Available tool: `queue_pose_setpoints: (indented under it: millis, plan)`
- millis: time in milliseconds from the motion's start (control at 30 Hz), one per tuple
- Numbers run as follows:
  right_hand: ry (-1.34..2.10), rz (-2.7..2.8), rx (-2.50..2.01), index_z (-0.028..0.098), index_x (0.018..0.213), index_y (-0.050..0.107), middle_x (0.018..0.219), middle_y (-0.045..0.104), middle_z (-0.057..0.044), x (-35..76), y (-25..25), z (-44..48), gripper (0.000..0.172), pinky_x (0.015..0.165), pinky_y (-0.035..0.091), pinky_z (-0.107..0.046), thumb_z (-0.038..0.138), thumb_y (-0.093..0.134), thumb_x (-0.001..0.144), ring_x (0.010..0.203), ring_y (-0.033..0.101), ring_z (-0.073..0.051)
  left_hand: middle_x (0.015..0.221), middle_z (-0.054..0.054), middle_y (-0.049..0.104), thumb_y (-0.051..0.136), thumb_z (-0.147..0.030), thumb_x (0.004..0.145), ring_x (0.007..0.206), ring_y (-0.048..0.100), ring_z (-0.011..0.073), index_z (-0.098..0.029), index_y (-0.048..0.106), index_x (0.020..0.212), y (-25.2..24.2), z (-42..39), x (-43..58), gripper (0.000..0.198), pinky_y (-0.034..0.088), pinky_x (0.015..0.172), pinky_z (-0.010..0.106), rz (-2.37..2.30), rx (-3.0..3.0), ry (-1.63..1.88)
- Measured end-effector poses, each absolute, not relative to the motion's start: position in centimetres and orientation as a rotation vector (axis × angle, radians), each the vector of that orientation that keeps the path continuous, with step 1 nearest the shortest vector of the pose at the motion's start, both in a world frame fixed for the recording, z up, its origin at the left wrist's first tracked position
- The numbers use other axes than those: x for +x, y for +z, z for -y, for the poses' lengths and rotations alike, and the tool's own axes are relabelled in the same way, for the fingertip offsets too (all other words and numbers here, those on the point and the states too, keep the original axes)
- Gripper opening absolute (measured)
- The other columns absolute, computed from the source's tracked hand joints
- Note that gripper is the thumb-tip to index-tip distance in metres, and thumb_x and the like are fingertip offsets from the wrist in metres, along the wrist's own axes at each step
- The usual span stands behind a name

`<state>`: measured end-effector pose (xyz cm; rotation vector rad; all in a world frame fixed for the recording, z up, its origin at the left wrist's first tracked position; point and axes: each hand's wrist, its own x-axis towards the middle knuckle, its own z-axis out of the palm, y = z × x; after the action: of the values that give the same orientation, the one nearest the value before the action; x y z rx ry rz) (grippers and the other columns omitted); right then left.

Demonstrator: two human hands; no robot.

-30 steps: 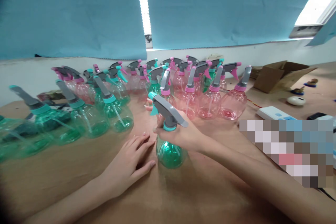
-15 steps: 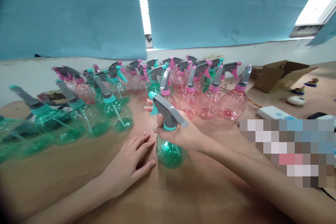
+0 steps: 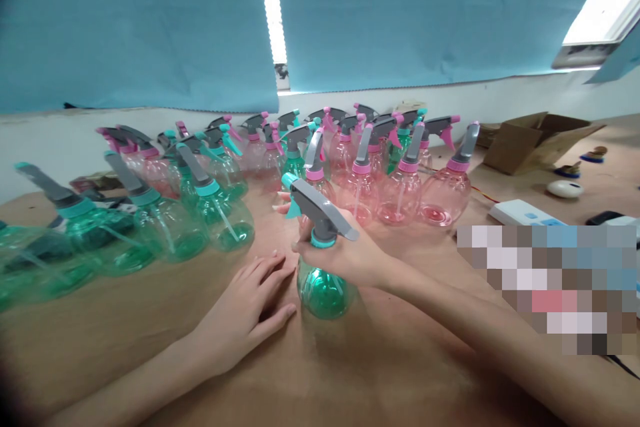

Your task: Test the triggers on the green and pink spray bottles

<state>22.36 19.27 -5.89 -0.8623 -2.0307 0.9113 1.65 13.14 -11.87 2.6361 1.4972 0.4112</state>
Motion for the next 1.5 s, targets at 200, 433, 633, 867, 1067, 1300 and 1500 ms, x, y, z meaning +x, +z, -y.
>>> queue_pose_setpoints:
  millis: [200, 433, 633, 867, 1067, 1300, 1500]
  plan:
    - [0.923, 1.992, -0.884, 0.024, 0.063, 0.052, 0.070, 0.062, 0.002, 22.3, -5.3, -19.1, 0.013, 0.069, 0.051, -0.031, 0.019, 0.059, 0.072, 0.073, 0.062, -0.017, 0.136, 0.016, 0.051, 0.052, -0.040, 0.092, 0.126, 0.044, 0.0337, -0.018, 0.052, 0.128, -11.9, -13.2, 1.6, 0.042, 0.039, 0.103, 0.054, -1.491, 2.637, 0.425]
    - [0.983, 1.925, -0.823, 0.024, 0.080, 0.057, 0.077, 0.065, 0.003, 22.5, -5.2, -18.8, 0.017, 0.066, 0.052, -0.028, 0.012, 0.057, 0.068, 0.069, 0.063, -0.015, 0.138, 0.016, 0.049, 0.051, -0.041, 0.092, 0.129, 0.042, 0.0332, -0.016, 0.050, 0.130, -12.0, -13.2, 1.6, 0.045, 0.038, 0.104, 0.053, -1.512, 2.653, 0.376]
    - [0.905, 1.965, -0.873, 0.023, 0.067, 0.054, 0.068, 0.058, 0.003, 22.4, -5.4, -18.7, 0.007, 0.068, 0.051, -0.031, 0.020, 0.057, 0.073, 0.068, 0.059, -0.016, 0.138, 0.016, 0.049, 0.052, -0.041, 0.092, 0.128, 0.043, 0.0332, -0.018, 0.050, 0.130, -12.0, -13.2, 1.5, 0.044, 0.038, 0.103, 0.053, -1.496, 2.641, 0.397]
    - [0.907, 1.952, -0.841, 0.024, 0.077, 0.064, 0.092, 0.071, -0.003, 22.1, -5.8, -18.8, 0.005, 0.078, 0.054, -0.035, 0.026, 0.059, 0.077, 0.089, 0.067, -0.021, 0.136, 0.017, 0.050, 0.053, -0.039, 0.092, 0.127, 0.043, 0.0337, -0.015, 0.052, 0.128, -11.8, -13.3, 1.8, 0.044, 0.037, 0.104, 0.053, -1.503, 2.637, 0.372]
    - [0.935, 1.911, -0.806, 0.025, 0.084, 0.068, 0.096, 0.073, -0.004, 22.1, -6.0, -18.9, 0.011, 0.082, 0.054, -0.039, 0.026, 0.061, 0.076, 0.097, 0.067, -0.024, 0.136, 0.017, 0.050, 0.053, -0.039, 0.092, 0.128, 0.042, 0.0342, -0.014, 0.052, 0.128, -11.8, -13.2, 1.7, 0.044, 0.037, 0.104, 0.053, -1.509, 2.636, 0.354]
    - [1.004, 1.922, -0.803, 0.024, 0.084, 0.068, 0.089, 0.073, -0.004, 22.3, -6.6, -19.1, 0.009, 0.080, 0.053, -0.038, 0.029, 0.063, 0.079, 0.092, 0.067, -0.022, 0.138, 0.017, 0.048, 0.051, -0.040, 0.092, 0.128, 0.041, 0.0333, -0.014, 0.051, 0.129, -11.8, -13.3, 1.7, 0.045, 0.037, 0.104, 0.052, -1.507, 2.640, 0.319]
    - [0.942, 1.947, -0.831, 0.023, 0.077, 0.066, 0.082, 0.071, -0.003, 22.2, -6.3, -19.1, 0.011, 0.075, 0.052, -0.038, 0.033, 0.062, 0.079, 0.083, 0.067, -0.022, 0.138, 0.017, 0.048, 0.051, -0.040, 0.093, 0.129, 0.040, 0.0331, -0.014, 0.051, 0.130, -11.7, -13.3, 1.8, 0.045, 0.036, 0.104, 0.052, -1.511, 2.635, 0.307]
